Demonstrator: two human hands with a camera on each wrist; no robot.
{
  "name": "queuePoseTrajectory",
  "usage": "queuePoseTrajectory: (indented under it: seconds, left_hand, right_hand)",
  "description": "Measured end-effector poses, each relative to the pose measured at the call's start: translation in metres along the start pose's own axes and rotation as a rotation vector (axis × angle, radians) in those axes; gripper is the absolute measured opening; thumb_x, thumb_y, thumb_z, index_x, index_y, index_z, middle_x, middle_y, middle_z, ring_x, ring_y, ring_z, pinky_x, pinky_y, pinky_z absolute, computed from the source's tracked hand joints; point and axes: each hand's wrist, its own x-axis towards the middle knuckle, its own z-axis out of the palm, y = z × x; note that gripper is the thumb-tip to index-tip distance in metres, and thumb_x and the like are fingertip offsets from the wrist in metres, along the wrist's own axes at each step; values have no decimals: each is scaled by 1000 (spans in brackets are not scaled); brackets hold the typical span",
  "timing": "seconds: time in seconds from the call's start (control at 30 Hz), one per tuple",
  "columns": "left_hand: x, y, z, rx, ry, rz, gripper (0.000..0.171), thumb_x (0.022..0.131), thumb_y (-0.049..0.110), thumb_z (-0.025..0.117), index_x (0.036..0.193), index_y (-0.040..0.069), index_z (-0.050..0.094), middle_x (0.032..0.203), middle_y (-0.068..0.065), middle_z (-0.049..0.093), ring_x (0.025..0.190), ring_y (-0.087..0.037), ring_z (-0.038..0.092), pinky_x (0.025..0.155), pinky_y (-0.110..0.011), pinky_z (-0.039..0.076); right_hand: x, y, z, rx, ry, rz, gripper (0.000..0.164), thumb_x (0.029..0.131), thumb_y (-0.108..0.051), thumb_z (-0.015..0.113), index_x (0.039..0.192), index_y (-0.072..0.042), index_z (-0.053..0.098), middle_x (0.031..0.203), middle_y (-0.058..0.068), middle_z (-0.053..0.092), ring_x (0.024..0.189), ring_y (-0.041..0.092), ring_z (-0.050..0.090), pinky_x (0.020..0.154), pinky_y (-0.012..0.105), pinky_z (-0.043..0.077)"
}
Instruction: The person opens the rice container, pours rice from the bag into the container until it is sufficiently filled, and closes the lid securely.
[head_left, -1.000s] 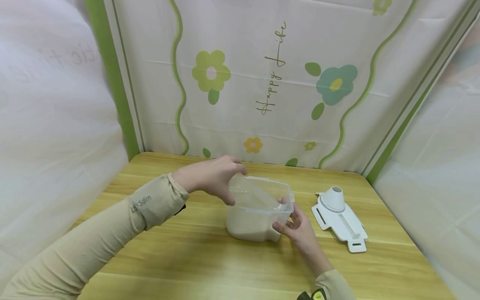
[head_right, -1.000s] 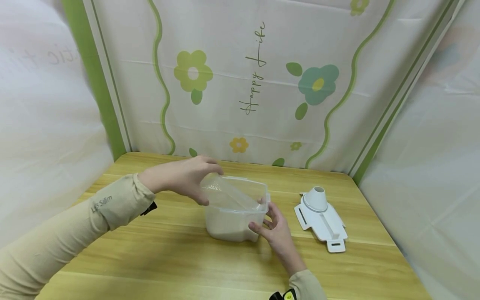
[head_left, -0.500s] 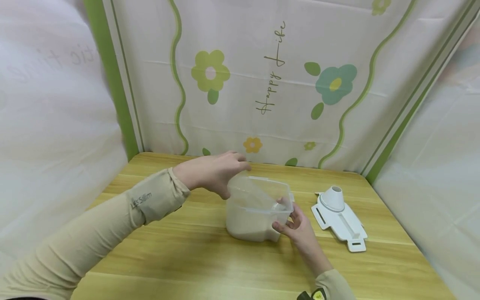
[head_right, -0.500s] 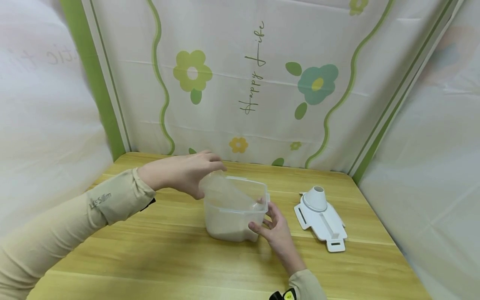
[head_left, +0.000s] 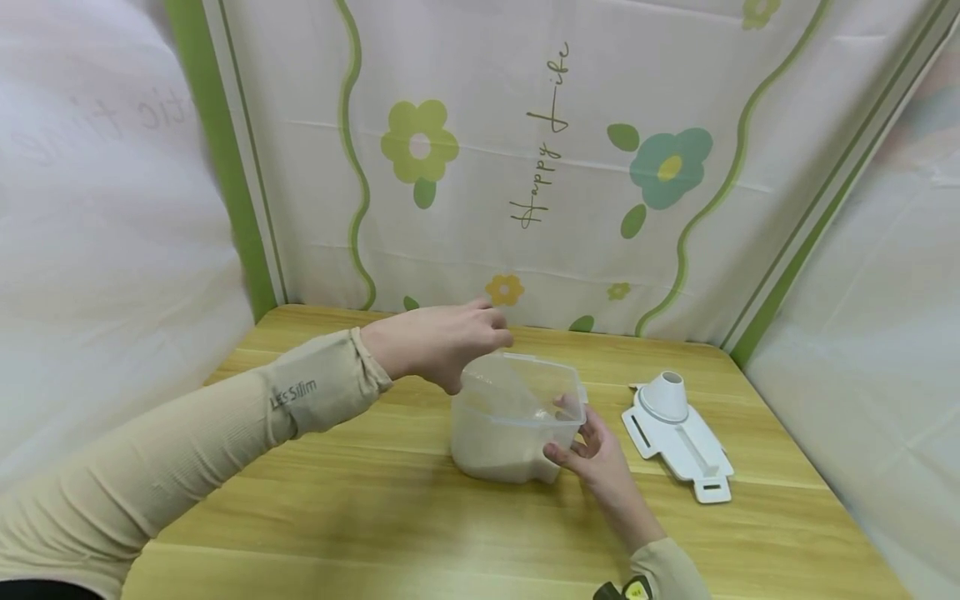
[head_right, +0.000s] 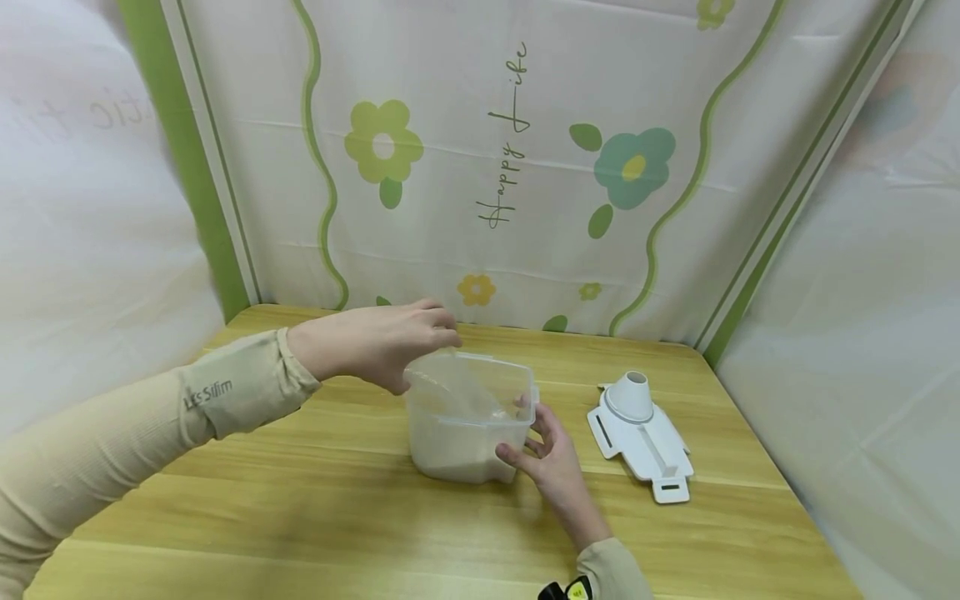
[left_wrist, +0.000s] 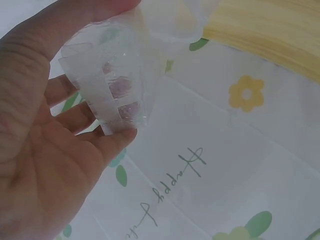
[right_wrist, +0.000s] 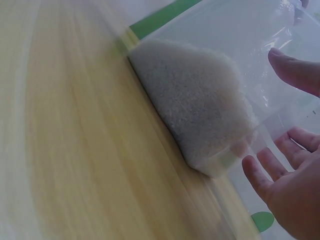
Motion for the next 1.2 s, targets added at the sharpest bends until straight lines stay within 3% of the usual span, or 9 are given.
queuePoseTrajectory:
  seconds: [0.47,0.93,1.2]
  left_hand:
    - [3,2,-12,121,-27,43,59,66,8,84,121,4,63,121,-11,58,111,-28,49,89,-32,49]
    - [4,7,-16,228,-61,82,49,68,3,80,114,6,63,109,-8,58,101,-25,51,84,-29,48]
    - [4,6,-17,226,-73,71,48,70,0,79,115,6,64,110,-8,59,100,-24,51,83,-29,49]
  right_hand:
    - [0,-2,0,-22,4,4,72,82,9,73,145,2,39,146,21,40,116,31,55,88,35,54]
    - [0,-1,0,-29,6,-9,72,82,10,73,145,3,39,146,22,39,117,29,54,89,33,53]
    - [0,-1,0,-17,3,1,72,82,9,73,145,2,38,146,22,39,114,33,56,88,35,54]
